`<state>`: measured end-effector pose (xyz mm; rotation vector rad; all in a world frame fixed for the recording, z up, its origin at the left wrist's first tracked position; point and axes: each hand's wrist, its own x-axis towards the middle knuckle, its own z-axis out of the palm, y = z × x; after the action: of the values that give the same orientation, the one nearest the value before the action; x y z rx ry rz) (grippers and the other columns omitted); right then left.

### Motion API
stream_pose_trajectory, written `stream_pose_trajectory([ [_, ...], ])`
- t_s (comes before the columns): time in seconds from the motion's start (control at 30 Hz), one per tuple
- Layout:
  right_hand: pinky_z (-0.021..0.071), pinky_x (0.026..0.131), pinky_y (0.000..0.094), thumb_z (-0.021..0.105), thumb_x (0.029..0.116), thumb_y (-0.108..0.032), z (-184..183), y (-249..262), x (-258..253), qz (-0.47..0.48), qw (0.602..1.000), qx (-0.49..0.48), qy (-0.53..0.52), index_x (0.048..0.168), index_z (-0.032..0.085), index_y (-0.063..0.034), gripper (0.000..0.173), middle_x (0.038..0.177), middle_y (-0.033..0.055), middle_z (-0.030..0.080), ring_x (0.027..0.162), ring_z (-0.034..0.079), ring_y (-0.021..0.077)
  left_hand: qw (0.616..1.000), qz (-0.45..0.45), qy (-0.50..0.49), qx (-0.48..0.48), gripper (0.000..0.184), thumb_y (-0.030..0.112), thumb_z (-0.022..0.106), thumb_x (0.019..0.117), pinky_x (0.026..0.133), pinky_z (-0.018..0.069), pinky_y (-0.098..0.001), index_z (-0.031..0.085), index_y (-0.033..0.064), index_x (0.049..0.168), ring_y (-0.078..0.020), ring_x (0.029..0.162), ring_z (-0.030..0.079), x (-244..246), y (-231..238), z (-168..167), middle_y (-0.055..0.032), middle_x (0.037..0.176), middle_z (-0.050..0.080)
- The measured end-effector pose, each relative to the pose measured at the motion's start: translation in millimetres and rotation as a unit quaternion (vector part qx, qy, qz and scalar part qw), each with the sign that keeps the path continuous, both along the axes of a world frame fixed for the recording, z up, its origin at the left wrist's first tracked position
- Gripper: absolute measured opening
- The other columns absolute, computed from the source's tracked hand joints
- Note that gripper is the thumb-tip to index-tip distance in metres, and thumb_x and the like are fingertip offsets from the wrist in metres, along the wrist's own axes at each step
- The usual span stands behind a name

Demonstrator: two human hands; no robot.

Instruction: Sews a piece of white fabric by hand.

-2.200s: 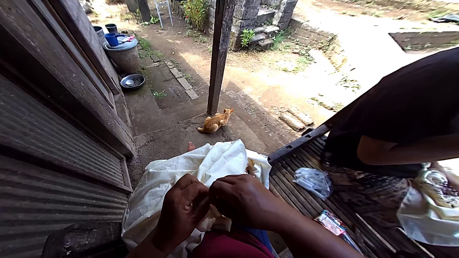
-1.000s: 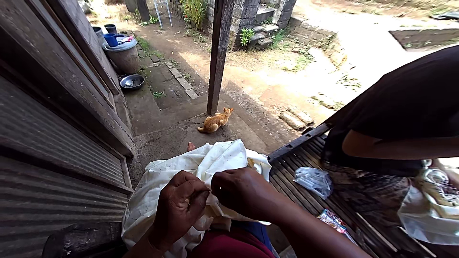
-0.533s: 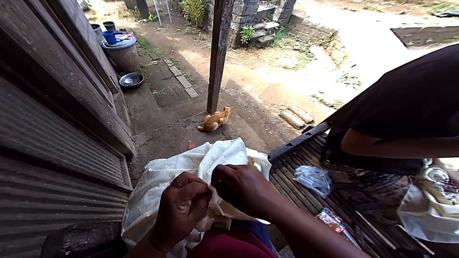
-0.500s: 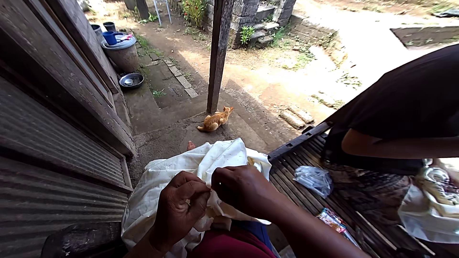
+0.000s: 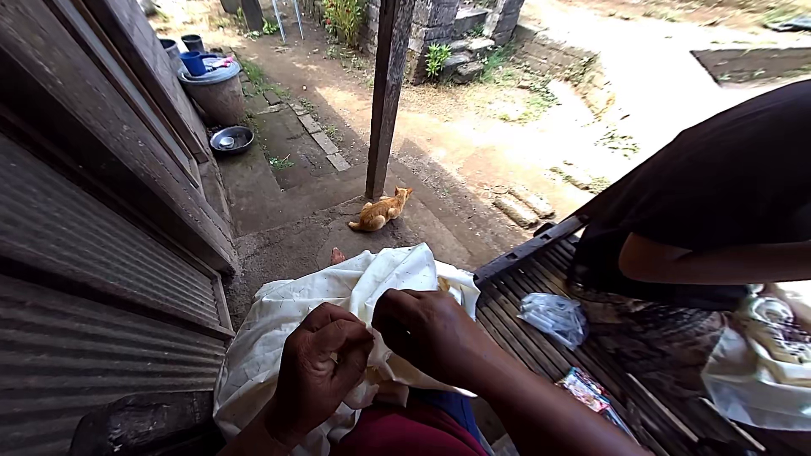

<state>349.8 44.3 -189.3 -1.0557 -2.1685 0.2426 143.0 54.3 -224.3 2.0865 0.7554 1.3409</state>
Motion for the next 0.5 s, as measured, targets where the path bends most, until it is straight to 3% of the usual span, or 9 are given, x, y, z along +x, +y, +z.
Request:
stream_pose_trajectory([
  [0.17, 0.0452, 0.047, 0.0315, 0.058, 0.0974, -0.016, 3.5, -3.1, -0.2, 0.092, 0.995, 0.008, -0.026, 0.084, 0.064, -0.0109, 0.016, 0.065, 0.0016, 0.059, 0.057, 0.059, 0.0148, 0.999, 0.007, 0.023, 0.032, 0.011, 0.024, 0.070, 0.0959, 0.091, 0.0526, -0.0210, 0.073, 0.0141, 0.093, -0.0040, 0.098, 0.063, -2.6, 3.8, -3.5, 0.0026, 0.095, 0.067],
  [0.27, 0.0473, 0.051, 0.0279, 0.053, 0.0977, -0.013, 5.7, -2.5, -2.5, 0.042, 0.999, -0.034, 0.001, 0.088, 0.062, -0.0091, 0.014, 0.072, 0.0033, 0.059, 0.060, 0.059, 0.0132, 0.995, -0.061, -0.077, -0.003, 0.005, 0.020, 0.074, 0.0945, 0.095, 0.0528, -0.0242, 0.074, 0.0167, 0.098, -0.0053, 0.099, 0.063, -1.6, 5.0, -7.9, 0.0046, 0.097, 0.065],
  [0.37, 0.0502, 0.059, 0.0248, 0.055, 0.0985, -0.013, 0.0, -1.4, 0.4, 0.052, 0.994, -0.097, 0.003, 0.091, 0.065, -0.0069, 0.014, 0.082, 0.0056, 0.060, 0.068, 0.059, 0.0123, 0.971, -0.099, -0.182, -0.118, 0.008, 0.018, 0.065, 0.1005, 0.083, 0.0536, -0.0184, 0.070, 0.0157, 0.106, -0.0017, 0.094, 0.062, -1.3, 6.3, -10.6, 0.0067, 0.099, 0.063],
  [0.5, 0.0557, 0.061, 0.0307, 0.059, 0.0978, -0.012, -10.4, 0.0, 4.3, -0.009, 0.995, -0.078, -0.053, 0.095, 0.070, -0.0088, 0.012, 0.083, 0.0059, 0.064, 0.069, 0.065, 0.0162, 0.943, -0.132, -0.194, -0.238, 0.008, 0.010, 0.052, 0.1018, 0.072, 0.0529, -0.0185, 0.061, 0.0121, 0.102, -0.0014, 0.080, 0.062, -2.1, 3.4, -13.4, 0.0055, 0.090, 0.064],
])
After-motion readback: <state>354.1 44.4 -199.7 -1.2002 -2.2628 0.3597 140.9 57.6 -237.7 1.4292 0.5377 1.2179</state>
